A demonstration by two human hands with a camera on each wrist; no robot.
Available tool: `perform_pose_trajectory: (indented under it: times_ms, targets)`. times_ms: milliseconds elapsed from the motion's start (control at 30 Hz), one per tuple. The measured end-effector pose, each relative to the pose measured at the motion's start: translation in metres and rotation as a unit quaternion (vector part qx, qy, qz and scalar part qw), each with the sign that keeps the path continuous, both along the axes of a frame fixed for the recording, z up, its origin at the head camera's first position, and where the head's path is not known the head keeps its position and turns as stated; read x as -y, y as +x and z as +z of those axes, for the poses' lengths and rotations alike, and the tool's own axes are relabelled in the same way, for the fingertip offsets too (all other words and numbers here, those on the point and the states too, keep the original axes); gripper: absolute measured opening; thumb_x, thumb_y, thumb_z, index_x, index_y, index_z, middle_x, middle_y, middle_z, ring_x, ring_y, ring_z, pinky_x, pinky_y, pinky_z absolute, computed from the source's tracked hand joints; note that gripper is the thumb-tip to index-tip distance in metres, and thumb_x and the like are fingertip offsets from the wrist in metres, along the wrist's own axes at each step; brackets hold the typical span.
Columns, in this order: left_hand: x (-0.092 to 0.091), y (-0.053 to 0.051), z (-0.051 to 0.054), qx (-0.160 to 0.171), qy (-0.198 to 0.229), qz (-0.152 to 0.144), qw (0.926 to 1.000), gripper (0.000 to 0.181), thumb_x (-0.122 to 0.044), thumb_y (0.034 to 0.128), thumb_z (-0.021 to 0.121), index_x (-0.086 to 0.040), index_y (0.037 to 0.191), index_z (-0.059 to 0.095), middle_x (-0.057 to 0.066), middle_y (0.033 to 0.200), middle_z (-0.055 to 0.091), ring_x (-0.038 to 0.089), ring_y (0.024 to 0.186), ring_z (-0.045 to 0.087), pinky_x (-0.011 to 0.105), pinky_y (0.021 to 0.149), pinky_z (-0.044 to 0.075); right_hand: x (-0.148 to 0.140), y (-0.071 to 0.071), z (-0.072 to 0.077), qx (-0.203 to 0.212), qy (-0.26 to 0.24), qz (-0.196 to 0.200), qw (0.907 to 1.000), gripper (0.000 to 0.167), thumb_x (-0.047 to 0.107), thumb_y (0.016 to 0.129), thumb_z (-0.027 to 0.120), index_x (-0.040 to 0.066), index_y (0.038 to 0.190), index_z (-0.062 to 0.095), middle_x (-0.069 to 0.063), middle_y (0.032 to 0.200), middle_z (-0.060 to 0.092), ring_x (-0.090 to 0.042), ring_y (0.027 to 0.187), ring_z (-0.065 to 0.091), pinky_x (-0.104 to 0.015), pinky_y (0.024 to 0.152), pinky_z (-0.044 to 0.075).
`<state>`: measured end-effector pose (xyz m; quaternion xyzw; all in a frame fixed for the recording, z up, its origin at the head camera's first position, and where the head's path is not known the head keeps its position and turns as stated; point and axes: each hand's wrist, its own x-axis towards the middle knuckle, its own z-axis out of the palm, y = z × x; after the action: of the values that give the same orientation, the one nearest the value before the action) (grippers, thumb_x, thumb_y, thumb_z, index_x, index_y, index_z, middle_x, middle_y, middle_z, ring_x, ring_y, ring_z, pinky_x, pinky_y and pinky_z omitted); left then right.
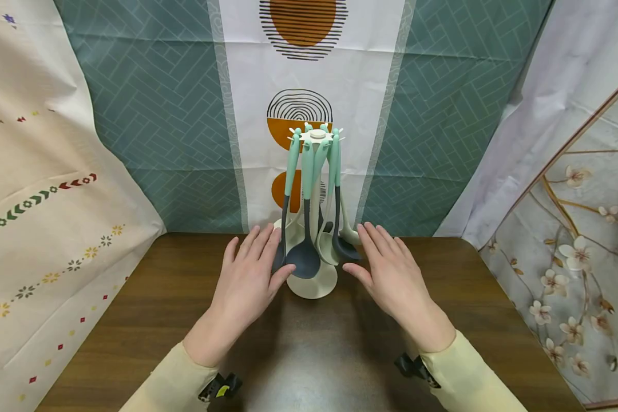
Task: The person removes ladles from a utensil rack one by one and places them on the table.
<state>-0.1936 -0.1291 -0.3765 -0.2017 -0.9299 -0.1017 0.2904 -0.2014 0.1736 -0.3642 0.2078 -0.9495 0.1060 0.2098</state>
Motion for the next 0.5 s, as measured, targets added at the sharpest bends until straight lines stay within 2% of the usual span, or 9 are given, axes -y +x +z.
perform_pose_trajectory:
  times_ms: [233, 500]
  targets:
    - [0.001, -0.014, 0.003, -0.010, 0.026, -0.001, 0.9996, 0.074, -0.044, 0.1053, 0.076, -0.004, 0.162, 0.053, 0.018, 0.162, 0.055, 0.041, 0.150, 0.050, 0.068, 0.120, 0.035, 0.005, -0.016, 0.002, 0.005, -0.002, 0.001, 1.0000, 0.085, 0.052, 0.106, 0.071, 0.004, 0.169, 0.041, -0.020, 0.169, 0.047, -0.041, 0.158, 0.041, -0.063, 0.126, 0.033]
    - [-0.002, -0.029, 0.003, 0.002, 0.063, -0.017, 0.9978, 0.069, -0.039, 0.1075, 0.074, -0.001, 0.161, 0.053, 0.020, 0.159, 0.058, 0.041, 0.147, 0.052, 0.063, 0.117, 0.039, 0.013, -0.036, 0.002, -0.037, -0.023, 0.014, 0.9989, 0.077, 0.044, 0.105, 0.076, -0.003, 0.161, 0.050, -0.023, 0.157, 0.059, -0.042, 0.146, 0.056, -0.058, 0.120, 0.044]
